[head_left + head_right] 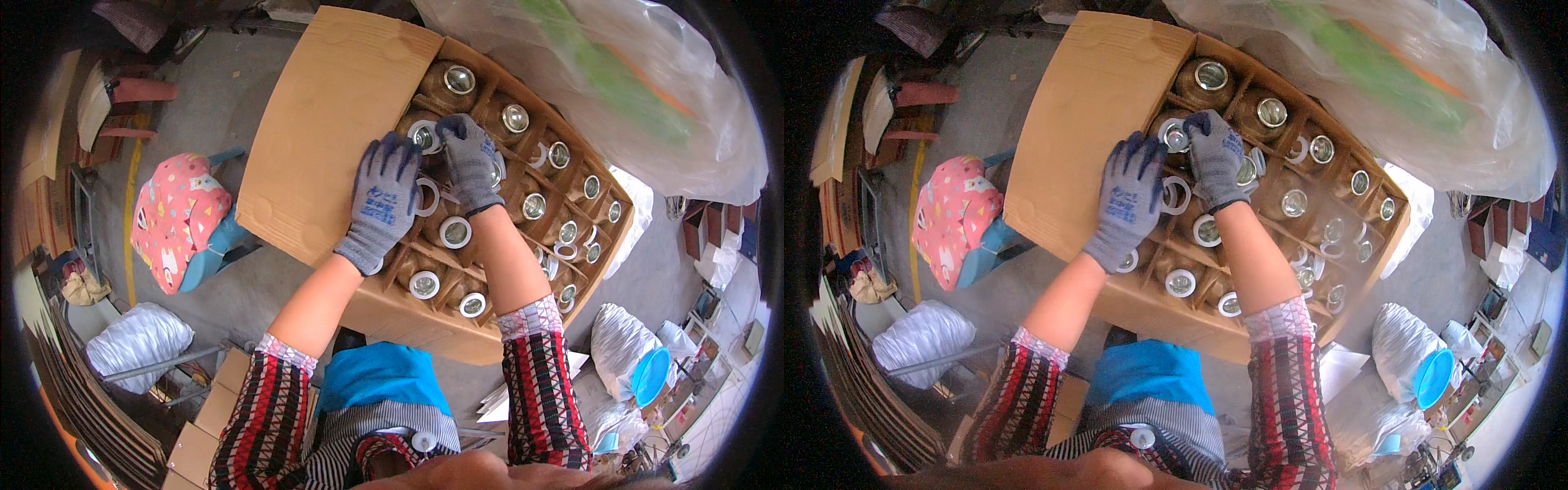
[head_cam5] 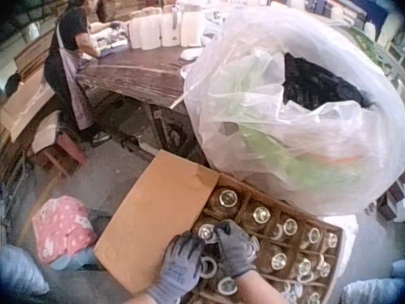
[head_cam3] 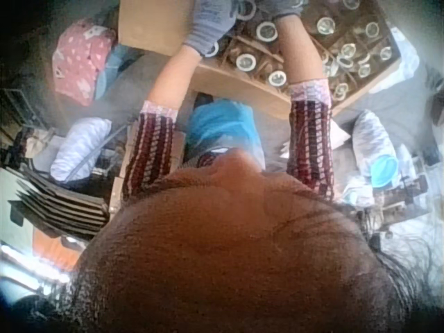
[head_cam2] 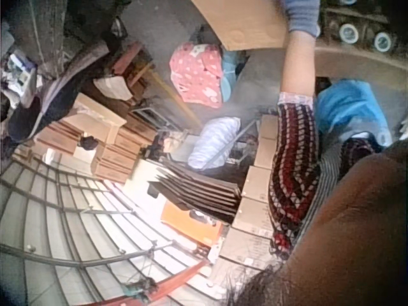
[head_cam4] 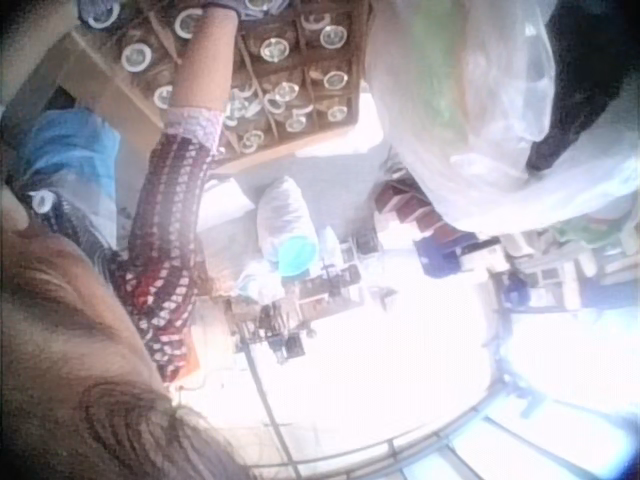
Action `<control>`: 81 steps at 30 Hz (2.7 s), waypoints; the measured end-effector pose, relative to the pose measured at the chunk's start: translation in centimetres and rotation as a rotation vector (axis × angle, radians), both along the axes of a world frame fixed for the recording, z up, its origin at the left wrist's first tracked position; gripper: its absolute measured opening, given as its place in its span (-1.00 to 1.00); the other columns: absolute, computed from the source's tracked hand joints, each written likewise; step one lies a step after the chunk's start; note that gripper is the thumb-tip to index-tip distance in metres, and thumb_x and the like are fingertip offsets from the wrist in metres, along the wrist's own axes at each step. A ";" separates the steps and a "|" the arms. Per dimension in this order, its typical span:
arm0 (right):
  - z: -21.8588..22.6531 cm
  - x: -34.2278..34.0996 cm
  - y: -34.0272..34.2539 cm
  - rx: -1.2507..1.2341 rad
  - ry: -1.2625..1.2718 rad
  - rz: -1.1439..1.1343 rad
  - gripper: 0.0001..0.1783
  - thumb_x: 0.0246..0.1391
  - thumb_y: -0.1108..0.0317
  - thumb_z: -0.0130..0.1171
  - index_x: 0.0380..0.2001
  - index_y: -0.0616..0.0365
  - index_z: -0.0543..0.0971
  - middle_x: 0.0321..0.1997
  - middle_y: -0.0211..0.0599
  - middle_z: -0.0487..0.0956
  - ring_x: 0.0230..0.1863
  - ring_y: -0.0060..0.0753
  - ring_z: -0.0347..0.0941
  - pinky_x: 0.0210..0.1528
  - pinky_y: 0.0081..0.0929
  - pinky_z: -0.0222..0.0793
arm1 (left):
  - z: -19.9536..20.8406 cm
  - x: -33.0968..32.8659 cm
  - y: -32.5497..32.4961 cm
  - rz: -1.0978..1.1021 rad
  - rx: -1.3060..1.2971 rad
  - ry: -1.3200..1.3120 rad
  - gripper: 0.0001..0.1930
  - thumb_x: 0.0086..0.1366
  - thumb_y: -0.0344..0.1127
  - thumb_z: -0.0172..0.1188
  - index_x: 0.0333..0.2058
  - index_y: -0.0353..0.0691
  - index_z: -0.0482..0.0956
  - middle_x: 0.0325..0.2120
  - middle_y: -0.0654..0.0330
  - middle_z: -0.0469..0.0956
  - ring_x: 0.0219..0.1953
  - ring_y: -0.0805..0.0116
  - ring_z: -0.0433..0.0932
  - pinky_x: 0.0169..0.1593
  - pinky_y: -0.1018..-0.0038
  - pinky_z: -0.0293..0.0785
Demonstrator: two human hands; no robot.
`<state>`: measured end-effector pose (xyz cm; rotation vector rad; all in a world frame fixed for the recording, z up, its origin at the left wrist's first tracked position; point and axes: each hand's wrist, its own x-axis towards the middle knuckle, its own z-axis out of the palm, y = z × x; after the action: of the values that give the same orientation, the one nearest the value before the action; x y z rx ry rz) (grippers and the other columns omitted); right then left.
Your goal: The person opens a cardboard box containing glass kettles and white plastic rings. They place the rings onto the kettle openings. Then they pick up a white kettle body, insert a glass kettle, and attach a lid. The person repeats this process with additional kettle bodies.
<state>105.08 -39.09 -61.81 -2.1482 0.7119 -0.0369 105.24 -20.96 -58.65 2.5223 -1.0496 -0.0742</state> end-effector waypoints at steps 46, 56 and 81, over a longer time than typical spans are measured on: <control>2.9 -11.5 1.5 0.283 -0.265 -0.381 -0.77 0.18 0.45 0.27 -0.10 0.20 0.55 -0.06 -0.19 0.63 -0.10 -0.39 0.59 0.02 -0.43 0.48 | 0.4 -5.4 3.5 0.278 0.014 0.111 -0.52 0.22 -0.14 0.28 0.09 -0.15 0.54 0.12 0.06 0.47 0.11 -0.05 0.43 0.14 0.06 0.32; 3.2 -12.3 5.7 -0.185 -0.316 -0.149 -0.55 0.06 0.43 0.37 0.06 0.05 0.61 0.09 -0.10 0.61 0.02 0.00 0.59 0.08 -0.24 0.52 | -0.1 -4.2 2.7 0.461 -0.264 0.405 -0.70 0.24 -0.26 0.21 -0.07 -0.20 0.59 -0.03 0.04 0.53 0.09 0.05 0.47 0.14 0.17 0.40; -0.2 -9.4 7.8 -0.411 -0.197 0.444 -0.59 0.02 0.36 0.18 0.01 -0.03 0.60 0.17 -0.24 0.53 0.13 -0.03 0.45 0.13 -0.08 0.41 | 0.5 -6.0 7.2 -0.237 0.041 0.032 -0.61 0.17 -0.20 0.20 -0.08 -0.31 0.55 0.17 -0.11 0.44 0.31 -0.10 0.33 0.44 0.00 0.13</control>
<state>95.68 -31.32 -62.01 -2.6063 0.1051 -0.1675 99.21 -13.78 -58.17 2.4119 -1.3420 -0.2040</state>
